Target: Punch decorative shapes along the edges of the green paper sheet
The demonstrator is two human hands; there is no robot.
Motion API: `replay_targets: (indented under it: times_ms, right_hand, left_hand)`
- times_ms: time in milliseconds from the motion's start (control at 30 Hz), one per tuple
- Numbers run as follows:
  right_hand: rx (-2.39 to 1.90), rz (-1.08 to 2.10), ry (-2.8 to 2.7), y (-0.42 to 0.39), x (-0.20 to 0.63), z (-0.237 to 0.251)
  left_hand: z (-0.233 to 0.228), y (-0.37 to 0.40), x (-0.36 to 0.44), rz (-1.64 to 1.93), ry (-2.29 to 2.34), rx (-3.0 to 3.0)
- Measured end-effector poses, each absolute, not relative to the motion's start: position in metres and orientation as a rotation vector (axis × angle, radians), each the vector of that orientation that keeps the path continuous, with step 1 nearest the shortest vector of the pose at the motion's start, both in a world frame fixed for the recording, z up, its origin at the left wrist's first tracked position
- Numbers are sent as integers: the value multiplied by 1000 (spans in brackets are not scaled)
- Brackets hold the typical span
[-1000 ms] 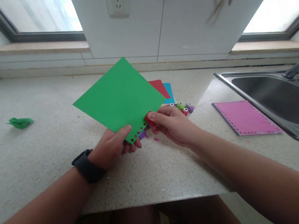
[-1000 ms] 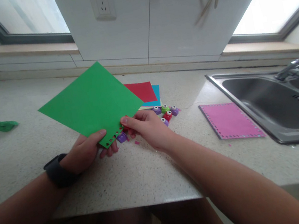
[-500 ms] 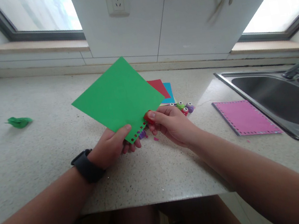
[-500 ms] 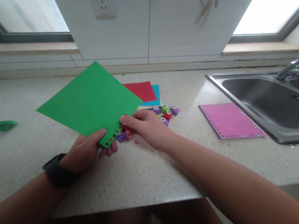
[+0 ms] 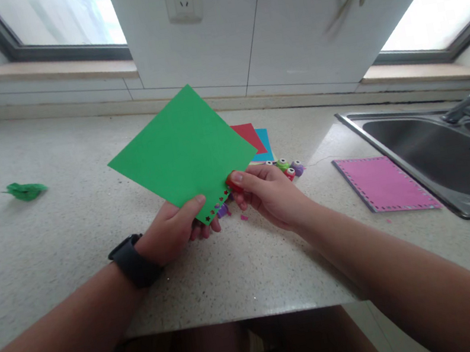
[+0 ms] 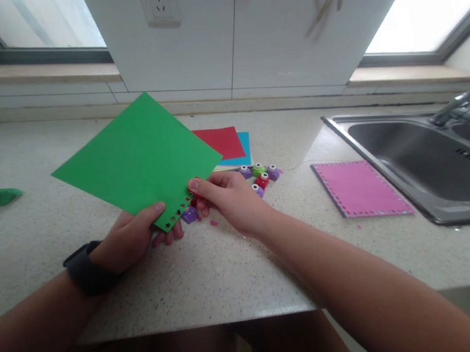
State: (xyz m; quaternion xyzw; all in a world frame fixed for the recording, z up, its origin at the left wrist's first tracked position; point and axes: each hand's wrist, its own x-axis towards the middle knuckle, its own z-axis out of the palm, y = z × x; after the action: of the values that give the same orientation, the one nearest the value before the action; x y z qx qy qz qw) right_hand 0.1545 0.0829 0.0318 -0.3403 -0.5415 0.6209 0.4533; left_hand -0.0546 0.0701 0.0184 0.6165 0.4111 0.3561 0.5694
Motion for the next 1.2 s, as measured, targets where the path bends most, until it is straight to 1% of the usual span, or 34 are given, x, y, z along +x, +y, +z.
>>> replay_targets:
  times_ms: [1200]
  right_hand:
    - [-817, 1556, -1287, 80, 151, 39]
  left_hand:
    - [21, 69, -54, 820, 964, 1459]
